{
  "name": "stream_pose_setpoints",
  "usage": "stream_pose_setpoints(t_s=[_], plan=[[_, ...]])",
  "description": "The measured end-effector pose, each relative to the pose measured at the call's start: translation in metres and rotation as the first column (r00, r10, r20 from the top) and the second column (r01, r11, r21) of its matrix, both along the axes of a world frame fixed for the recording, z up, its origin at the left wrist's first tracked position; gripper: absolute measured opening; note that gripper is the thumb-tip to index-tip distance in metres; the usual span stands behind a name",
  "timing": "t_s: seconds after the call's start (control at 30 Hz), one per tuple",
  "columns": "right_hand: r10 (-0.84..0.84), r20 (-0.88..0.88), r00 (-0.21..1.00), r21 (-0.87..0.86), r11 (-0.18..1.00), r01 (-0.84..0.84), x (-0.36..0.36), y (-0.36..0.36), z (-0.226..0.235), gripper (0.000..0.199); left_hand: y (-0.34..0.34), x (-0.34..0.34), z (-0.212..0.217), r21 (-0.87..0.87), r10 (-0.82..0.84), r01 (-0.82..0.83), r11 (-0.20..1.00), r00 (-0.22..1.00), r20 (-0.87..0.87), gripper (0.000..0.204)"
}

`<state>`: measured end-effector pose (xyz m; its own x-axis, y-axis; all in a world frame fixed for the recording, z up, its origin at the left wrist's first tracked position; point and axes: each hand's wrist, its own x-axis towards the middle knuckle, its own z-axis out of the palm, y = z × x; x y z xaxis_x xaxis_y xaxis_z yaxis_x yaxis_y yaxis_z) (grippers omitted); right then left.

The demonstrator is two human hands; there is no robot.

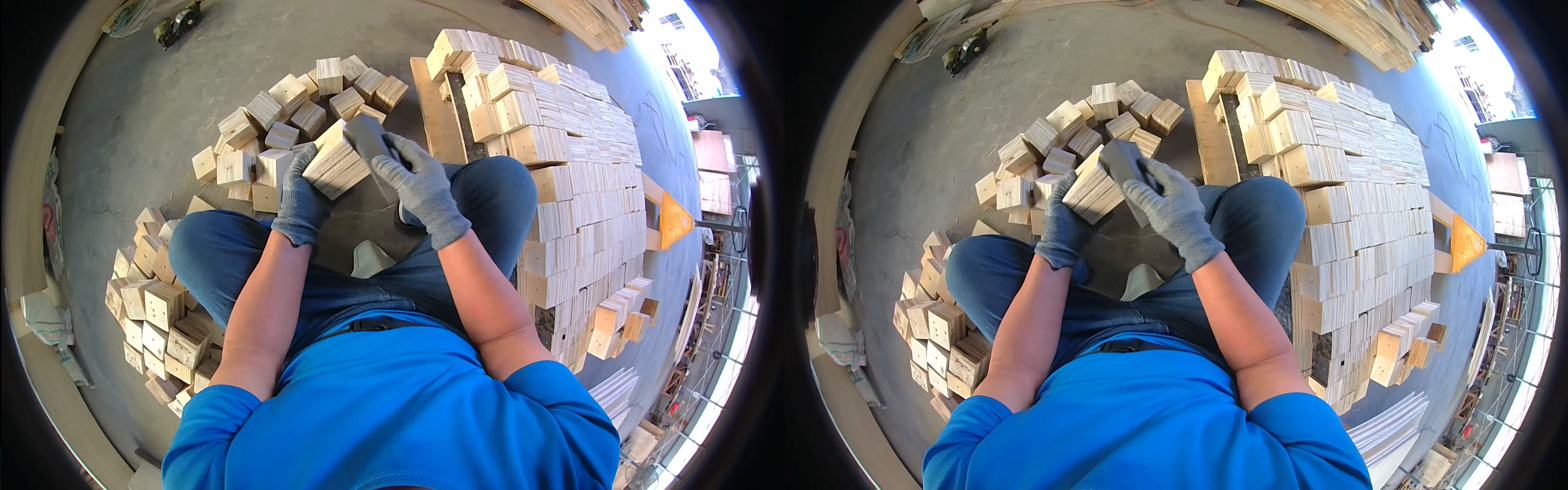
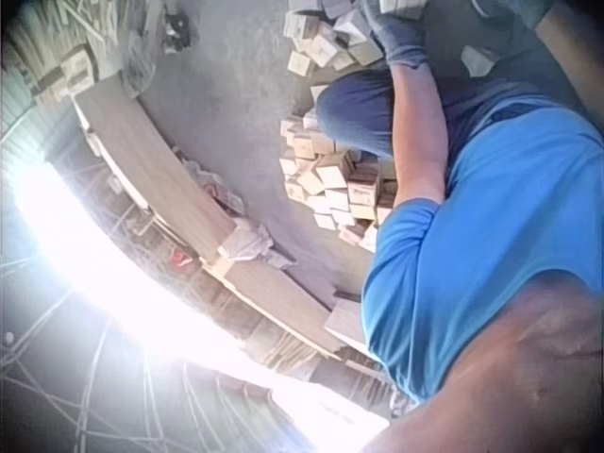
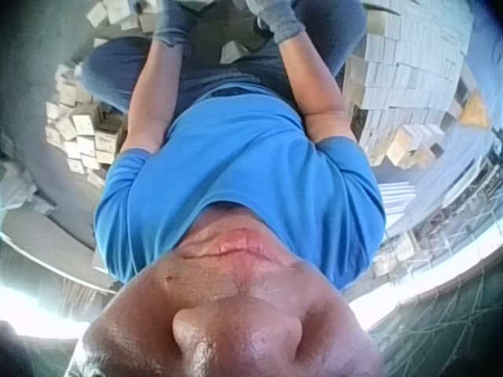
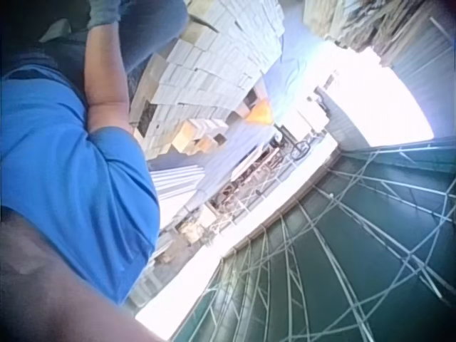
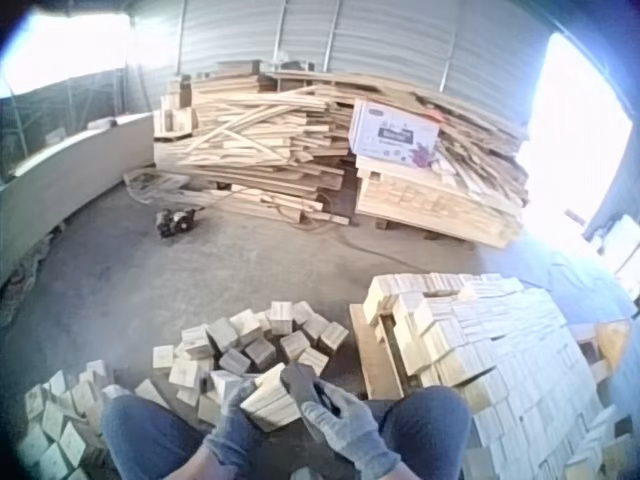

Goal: The person sits cross-legged on the floor and sands small wooden blocks using a sanding block. They pick up each block, sand its surfaces, and place it on a nearby stack of finished blocks.

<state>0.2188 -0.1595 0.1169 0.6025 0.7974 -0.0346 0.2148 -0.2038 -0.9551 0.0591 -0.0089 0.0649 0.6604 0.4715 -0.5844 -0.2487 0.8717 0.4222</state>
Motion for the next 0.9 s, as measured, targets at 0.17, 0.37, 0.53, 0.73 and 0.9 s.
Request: stream_pose_setpoints(t_s=[0.17, 0.37, 0.53, 0.73, 0.9], plan=[[-0.013, 0.146, 0.989, -0.122, 0.992, 0.031, 0.016, 0.019, -0.012, 0.059, -0.002, 0.001, -0.008, 0.004, -0.022, 0.022, 1.0, 0.99, 0.139, 0.053], [-0.069, -0.032, 0.997, -0.146, 0.987, 0.064, 0.015, 0.02, -0.011, 0.06, -0.003, 0.001, -0.011, 0.02, -0.008, 0.005, 1.0, 0.984, 0.178, 0.053], [0.055, 0.144, 0.988, -0.019, 0.998, -0.053, -0.014, -0.007, -0.002, 0.062, 0.008, 0.003, -0.027, 0.021, 0.071, -0.075, 0.997, 0.982, 0.175, 0.054], [-0.012, 0.215, 0.976, -0.129, 0.991, 0.04, 0.009, 0.021, 0.01, 0.057, -0.006, 0.005, -0.017, 0.012, -0.022, 0.021, 1.0, 0.99, 0.142, 0.056], [-0.071, 0.211, 0.975, -0.116, 0.988, 0.097, 0.034, 0.045, -0.012, 0.051, -0.009, 0.005, -0.02, 0.045, -0.055, 0.047, 0.998, 0.978, 0.201, 0.057]])
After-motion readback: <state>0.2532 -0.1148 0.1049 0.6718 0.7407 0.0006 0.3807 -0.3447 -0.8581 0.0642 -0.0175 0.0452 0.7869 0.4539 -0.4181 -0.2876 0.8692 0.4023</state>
